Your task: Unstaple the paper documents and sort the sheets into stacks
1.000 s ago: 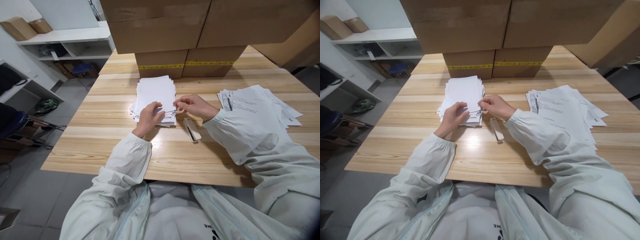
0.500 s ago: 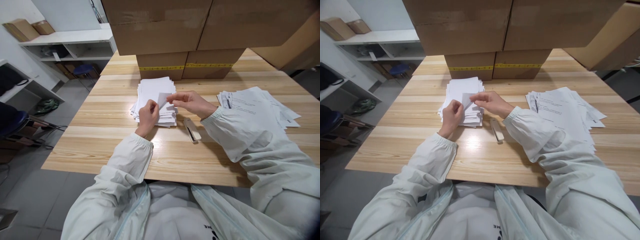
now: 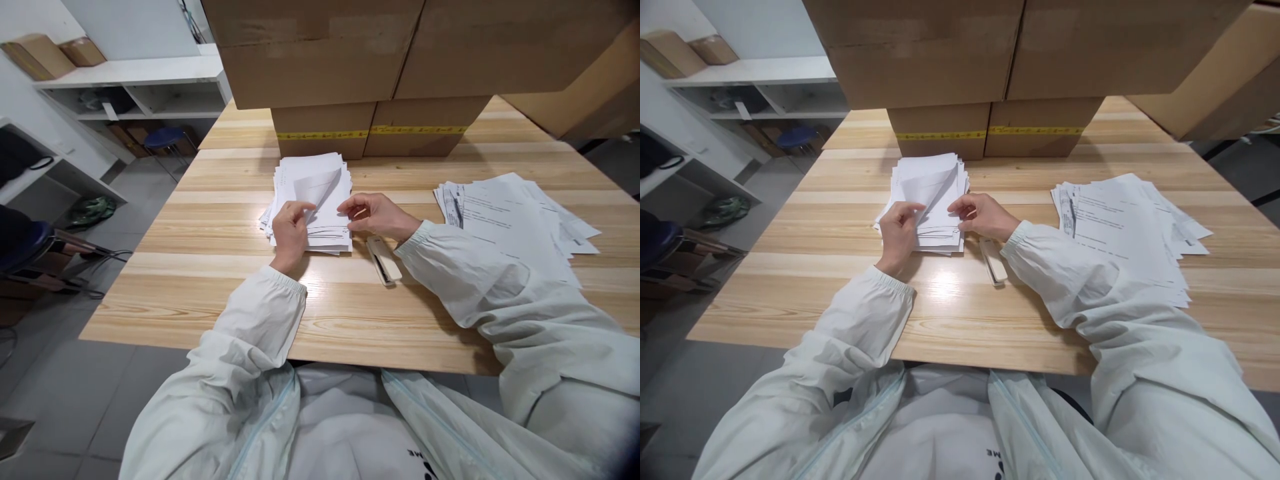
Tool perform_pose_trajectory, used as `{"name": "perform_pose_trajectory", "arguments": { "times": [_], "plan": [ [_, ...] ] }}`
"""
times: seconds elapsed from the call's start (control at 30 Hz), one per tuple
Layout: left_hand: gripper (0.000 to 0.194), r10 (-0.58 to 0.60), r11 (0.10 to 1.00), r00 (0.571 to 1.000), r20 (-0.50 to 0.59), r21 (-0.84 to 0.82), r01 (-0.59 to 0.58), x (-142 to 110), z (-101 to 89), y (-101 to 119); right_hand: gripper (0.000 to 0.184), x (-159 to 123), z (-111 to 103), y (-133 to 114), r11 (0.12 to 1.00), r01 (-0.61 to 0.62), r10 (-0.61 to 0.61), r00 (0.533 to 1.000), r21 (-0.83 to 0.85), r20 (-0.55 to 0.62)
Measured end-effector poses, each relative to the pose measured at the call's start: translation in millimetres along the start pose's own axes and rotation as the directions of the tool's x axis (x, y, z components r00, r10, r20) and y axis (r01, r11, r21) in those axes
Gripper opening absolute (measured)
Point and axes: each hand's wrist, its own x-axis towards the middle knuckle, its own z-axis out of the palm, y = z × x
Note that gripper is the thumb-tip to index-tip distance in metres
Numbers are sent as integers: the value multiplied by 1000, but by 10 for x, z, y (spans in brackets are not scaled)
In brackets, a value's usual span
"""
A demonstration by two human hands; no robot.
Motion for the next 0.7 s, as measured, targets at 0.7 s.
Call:
{"name": "perform_pose_trajectory", "arguments": {
  "times": [0.7],
  "plan": [
    [12,73,993,965,252,68,-92,-3,1,54,19,32,61,-8,999,-23,20,996,-36,-90]
  ]
}}
